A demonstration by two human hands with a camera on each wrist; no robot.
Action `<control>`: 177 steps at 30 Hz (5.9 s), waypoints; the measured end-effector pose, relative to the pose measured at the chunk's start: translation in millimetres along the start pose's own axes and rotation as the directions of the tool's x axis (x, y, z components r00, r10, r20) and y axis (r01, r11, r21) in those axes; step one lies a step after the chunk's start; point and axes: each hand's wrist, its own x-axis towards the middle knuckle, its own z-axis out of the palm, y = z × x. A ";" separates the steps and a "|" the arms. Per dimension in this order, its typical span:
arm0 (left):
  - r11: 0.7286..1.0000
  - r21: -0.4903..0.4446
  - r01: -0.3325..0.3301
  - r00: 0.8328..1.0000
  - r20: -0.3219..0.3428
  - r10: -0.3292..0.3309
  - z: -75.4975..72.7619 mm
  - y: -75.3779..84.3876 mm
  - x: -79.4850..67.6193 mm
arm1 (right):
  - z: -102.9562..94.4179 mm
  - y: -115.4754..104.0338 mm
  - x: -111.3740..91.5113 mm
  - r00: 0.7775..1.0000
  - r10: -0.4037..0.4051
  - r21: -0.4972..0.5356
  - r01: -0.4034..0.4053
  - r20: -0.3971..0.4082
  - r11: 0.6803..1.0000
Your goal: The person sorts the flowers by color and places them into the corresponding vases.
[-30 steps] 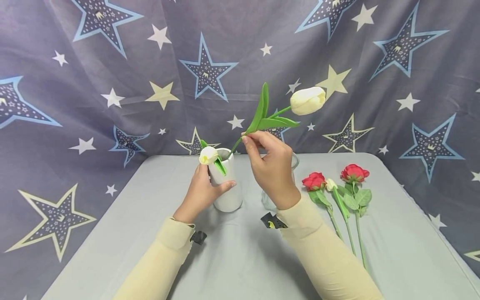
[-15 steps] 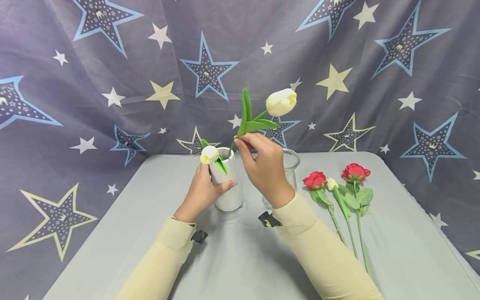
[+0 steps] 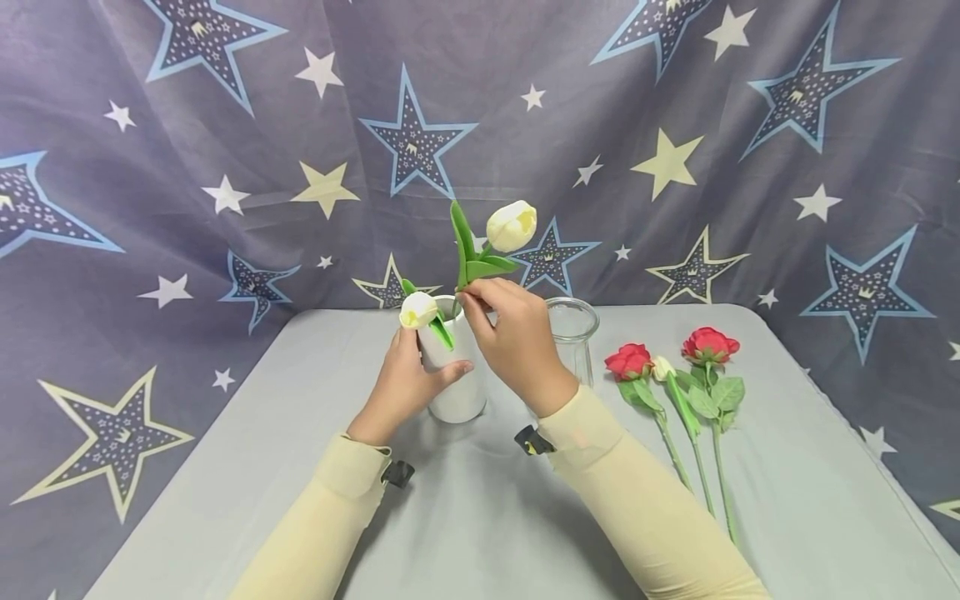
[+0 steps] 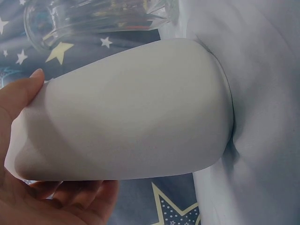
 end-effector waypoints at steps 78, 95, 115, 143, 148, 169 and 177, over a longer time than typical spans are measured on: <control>0.984 0.077 -0.159 0.987 -0.024 0.162 1.7 -4.8 1.2 | 32.4 2.1 -18.4 0.961 0.173 -0.105 -0.154 0.214 0.983; 0.988 0.056 -0.147 0.988 -0.030 0.148 2.8 -5.5 3.0 | 23.1 1.1 -21.9 0.960 0.160 -0.132 -0.132 0.231 0.982; 0.989 0.064 -0.133 0.991 -0.019 0.135 2.0 -4.6 2.2 | -10.5 -8.4 -33.7 0.962 0.105 -0.106 -0.080 0.253 0.991; 0.996 0.079 -0.027 0.999 -0.026 0.030 2.9 -1.0 3.8 | -58.4 6.2 -74.0 0.947 0.198 -0.251 -0.134 0.252 0.959; 0.997 0.078 -0.022 0.999 -0.026 0.024 1.8 -1.7 4.0 | -66.2 11.6 -80.9 0.943 0.215 -0.279 -0.142 0.253 0.950; 0.997 0.074 -0.034 0.999 -0.033 0.036 3.6 -2.8 2.7 | -97.1 31.9 -118.5 0.929 0.254 -0.366 -0.146 0.269 0.919; 0.996 0.068 -0.050 0.998 -0.036 0.053 5.2 -3.8 3.4 | -107.7 35.9 -128.3 0.932 0.271 -0.363 -0.171 0.243 0.916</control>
